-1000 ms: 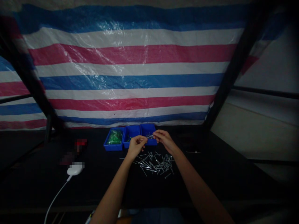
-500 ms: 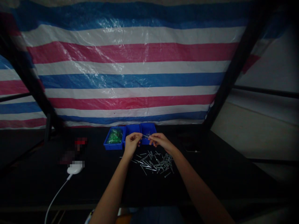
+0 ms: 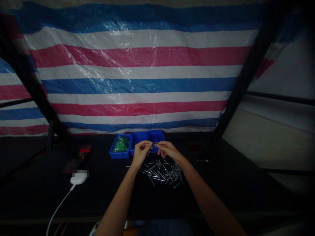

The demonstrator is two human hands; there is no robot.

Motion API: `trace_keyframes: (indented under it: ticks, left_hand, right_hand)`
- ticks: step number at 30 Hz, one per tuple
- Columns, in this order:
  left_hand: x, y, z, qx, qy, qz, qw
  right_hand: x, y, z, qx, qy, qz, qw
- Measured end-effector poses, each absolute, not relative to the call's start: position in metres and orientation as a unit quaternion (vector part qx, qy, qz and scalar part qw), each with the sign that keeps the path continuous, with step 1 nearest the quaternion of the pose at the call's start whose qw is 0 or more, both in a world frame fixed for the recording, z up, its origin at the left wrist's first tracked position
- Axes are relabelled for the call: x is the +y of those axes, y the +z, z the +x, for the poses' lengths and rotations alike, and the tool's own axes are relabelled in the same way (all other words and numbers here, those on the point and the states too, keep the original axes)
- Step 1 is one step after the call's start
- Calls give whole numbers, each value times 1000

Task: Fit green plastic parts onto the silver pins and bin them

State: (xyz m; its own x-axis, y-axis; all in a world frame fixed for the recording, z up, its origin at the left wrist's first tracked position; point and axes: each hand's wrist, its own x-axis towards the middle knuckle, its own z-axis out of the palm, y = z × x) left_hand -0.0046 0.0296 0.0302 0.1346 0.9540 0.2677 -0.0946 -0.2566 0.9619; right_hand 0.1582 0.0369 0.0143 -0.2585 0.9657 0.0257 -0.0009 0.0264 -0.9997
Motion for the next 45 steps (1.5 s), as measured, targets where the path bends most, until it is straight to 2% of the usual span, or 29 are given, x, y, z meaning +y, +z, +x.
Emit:
trace_keyframes:
  ticks: [5, 10, 14, 19, 24, 31, 35, 40, 45]
  left_hand:
    - [26, 27, 1, 369, 501, 623, 474]
    - [18, 21, 12, 331, 423, 652, 535]
    - [17, 19, 15, 329, 418, 635, 560]
    - [22, 18, 12, 339, 426, 643, 539]
    - [22, 15, 11, 352, 425, 670, 496]
    - [25, 9, 11, 358, 419, 714, 432]
    - [25, 6, 9, 374, 403, 740, 387]
    - [17, 7, 9, 435, 321, 806, 242]
    - [9, 12, 11, 444, 254, 842, 174]
  right_hand:
    - [36, 16, 158, -555, 540, -425, 468]
    - [35, 21, 160, -562, 511, -410, 505]
    - [31, 27, 161, -566, 502, -410, 510]
    - [29, 29, 160, -573, 487, -394, 529]
    - [30, 31, 164, -585, 451, -403, 541]
    - [30, 31, 174, -676, 345, -412, 504]
    - [31, 32, 180, -723, 233, -429, 489]
    - [34, 32, 184, -705, 65, -481, 517]
    - [38, 26, 179, -692, -21, -521, 499]
